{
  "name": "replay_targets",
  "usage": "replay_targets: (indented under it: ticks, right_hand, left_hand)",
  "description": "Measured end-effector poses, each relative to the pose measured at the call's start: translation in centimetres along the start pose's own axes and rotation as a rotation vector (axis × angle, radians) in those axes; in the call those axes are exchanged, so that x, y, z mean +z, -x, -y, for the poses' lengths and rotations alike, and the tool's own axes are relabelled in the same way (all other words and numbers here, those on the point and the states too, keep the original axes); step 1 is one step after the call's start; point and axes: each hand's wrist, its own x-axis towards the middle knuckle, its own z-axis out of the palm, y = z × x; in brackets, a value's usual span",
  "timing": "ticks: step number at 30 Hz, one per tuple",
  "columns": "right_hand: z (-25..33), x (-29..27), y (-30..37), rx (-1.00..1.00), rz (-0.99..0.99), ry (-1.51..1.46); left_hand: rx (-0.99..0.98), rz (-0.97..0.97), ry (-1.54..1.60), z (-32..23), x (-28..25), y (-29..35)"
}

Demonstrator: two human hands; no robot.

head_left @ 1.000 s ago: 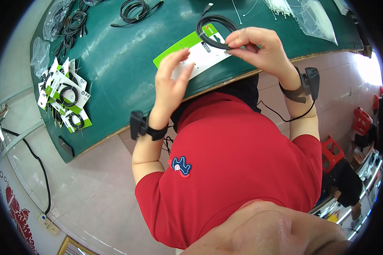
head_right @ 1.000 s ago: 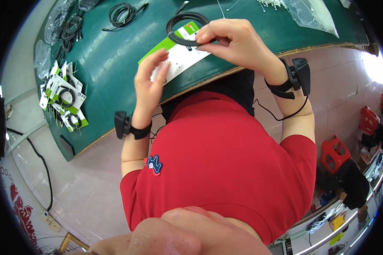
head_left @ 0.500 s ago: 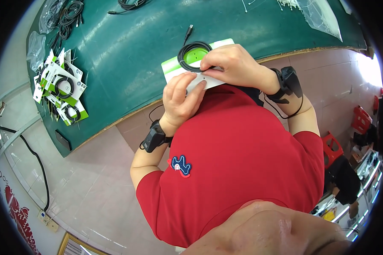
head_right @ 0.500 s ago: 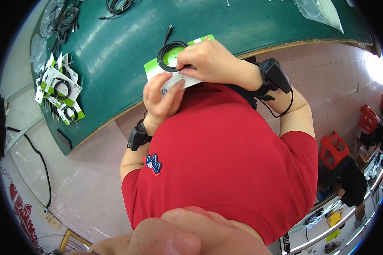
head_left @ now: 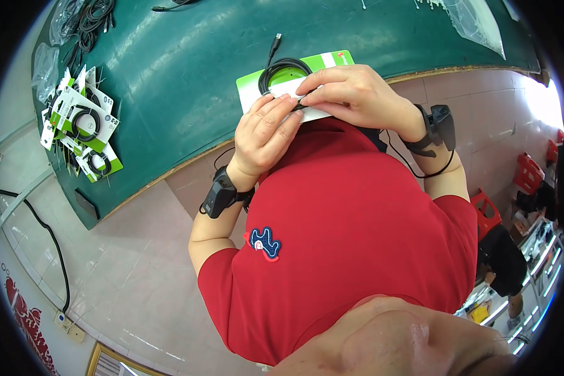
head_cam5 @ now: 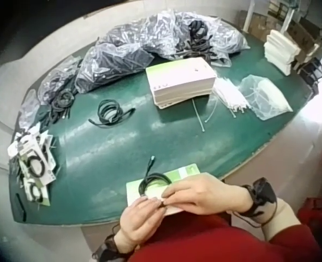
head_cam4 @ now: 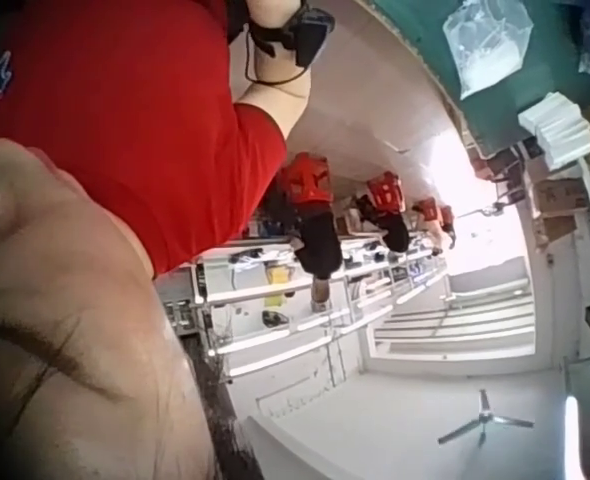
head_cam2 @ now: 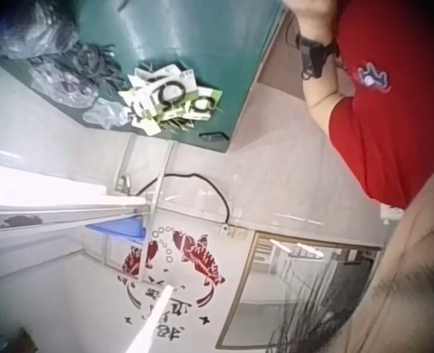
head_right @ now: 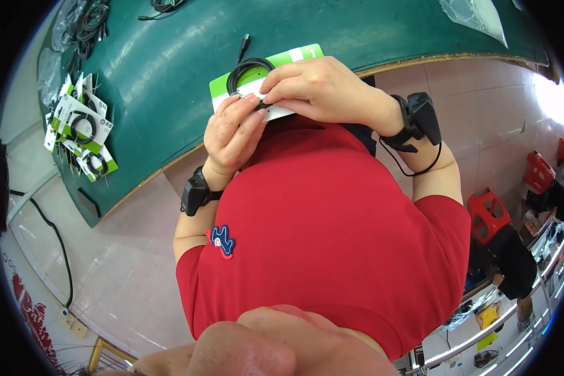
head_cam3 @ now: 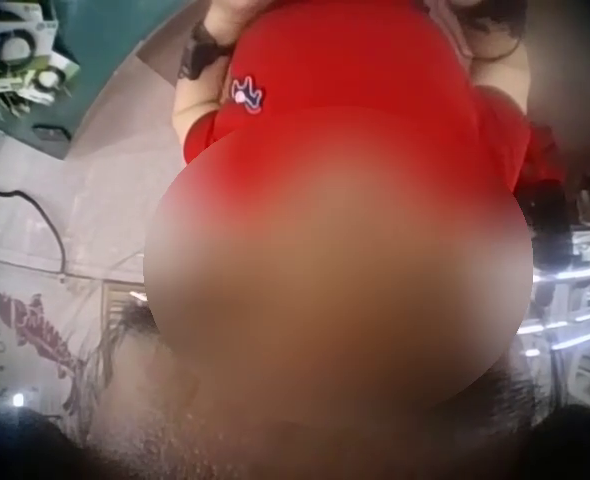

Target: Manually placing USB cables into retail packaging card and securing them with zip ties.

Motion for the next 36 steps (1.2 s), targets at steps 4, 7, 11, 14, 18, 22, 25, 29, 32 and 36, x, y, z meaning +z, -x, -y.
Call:
replay_targets:
  ticks: [4, 7, 11, 14, 18, 22, 25, 29, 32, 36]
  right_hand:
    - [-0.2, -0.3, 0.1, -0.006, 0.011, -0.005]
    - [-0.6, 0.1, 0.1, 0.003, 0.038, -0.020]
    - [-0.6, 0.0, 0.2, 0.000, 0.054, -0.029]
    - [-1.1, -1.2, -0.1, 0.011, 0.011, -0.023]
    - [-5.1, -7.0, -0.4, 0.033, -0.126, 0.236]
    - [-5.3, -10.9, -1.6, -0.056, -0.060, 0.642]
    - [-5.5, -11.4, -1.8, -0.065, 0.062, 0.772]
    - [-7.0, -11.6, -1.7, -0.037, 0.209, 0.878]
    - [-7.8, -12.0, -1.8, -0.065, 0.235, 0.945]
    - [-7.9, -12.4, -2.4, -0.050, 0.280, 0.960]
  left_hand:
    - [0.038, 0.058, 0.014, 0.1, -0.3, -0.8]
    - [0.046, 0.113, 0.001, 0.1, -0.6, -0.7]
    - [0.096, 0.173, -0.020, 0.4, -0.7, -0.6]
    - [0.105, 0.189, -0.021, 0.6, -1.1, -0.9]
    - [0.121, 0.211, -0.020, 0.8, -1.5, -1.6]
    - [0.126, 0.235, -0.018, 1.1, -1.8, -2.0]
    - [0.126, 0.242, -0.008, 1.2, -2.1, -2.6]
    - [0.102, 0.238, -0.001, 1.1, -2.4, -3.4]
    - [0.078, 0.222, 0.002, 1.2, -2.6, -4.0]
    - [0.013, 0.160, 0.059, 1.6, -3.3, -5.0]
